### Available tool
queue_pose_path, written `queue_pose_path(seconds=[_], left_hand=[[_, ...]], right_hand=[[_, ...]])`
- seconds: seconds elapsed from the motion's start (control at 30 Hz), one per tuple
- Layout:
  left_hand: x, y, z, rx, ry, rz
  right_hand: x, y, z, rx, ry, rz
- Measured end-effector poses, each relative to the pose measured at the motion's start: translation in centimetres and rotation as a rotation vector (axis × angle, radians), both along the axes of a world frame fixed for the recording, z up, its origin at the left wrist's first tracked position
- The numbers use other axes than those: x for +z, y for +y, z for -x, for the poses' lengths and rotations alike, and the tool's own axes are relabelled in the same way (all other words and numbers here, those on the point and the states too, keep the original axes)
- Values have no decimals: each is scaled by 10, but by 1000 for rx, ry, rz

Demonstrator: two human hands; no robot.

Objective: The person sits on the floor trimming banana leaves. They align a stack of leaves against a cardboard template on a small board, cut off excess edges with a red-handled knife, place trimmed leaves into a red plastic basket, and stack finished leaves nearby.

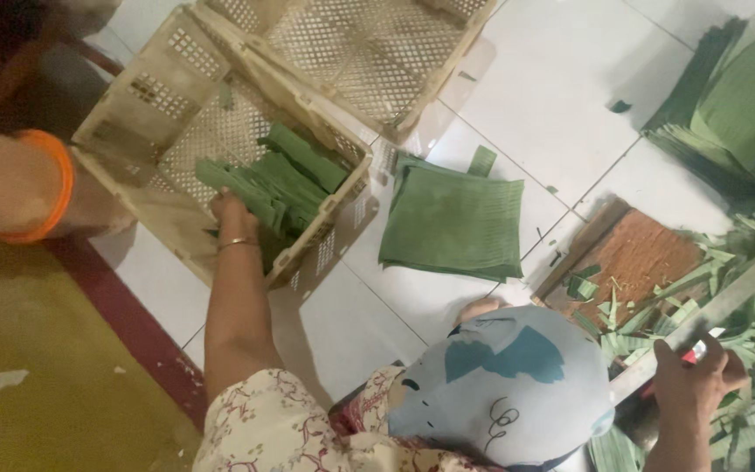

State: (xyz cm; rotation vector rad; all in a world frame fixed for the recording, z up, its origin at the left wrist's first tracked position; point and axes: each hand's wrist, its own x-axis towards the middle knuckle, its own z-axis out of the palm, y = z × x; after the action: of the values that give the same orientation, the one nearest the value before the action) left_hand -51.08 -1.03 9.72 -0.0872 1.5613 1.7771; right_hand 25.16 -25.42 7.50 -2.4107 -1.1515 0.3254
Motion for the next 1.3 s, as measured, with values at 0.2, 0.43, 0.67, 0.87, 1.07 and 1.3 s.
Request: queue_pose_path(seconds=[0.2,0.43,0.67,0.87,1.07,1.3], left_hand=[[76,87,63,-140,158,-76],[102,169,-9,-297,756,108],[100,196,-257,-1040,1219,147],[97,162,-456,-1612,1539,-203],[68,81,-576,-2454,1697,-234],[26,40,-590,-2526,1325,-354]], right_hand=[[40,-20,29,34,-138,-68],[12,-24,66,-81,-48,102],[23,12,46,-100,243,211],[39,64,20,22,146,88],[26,100,3,231,107,160],[56,164,-114,119,-445,-109]])
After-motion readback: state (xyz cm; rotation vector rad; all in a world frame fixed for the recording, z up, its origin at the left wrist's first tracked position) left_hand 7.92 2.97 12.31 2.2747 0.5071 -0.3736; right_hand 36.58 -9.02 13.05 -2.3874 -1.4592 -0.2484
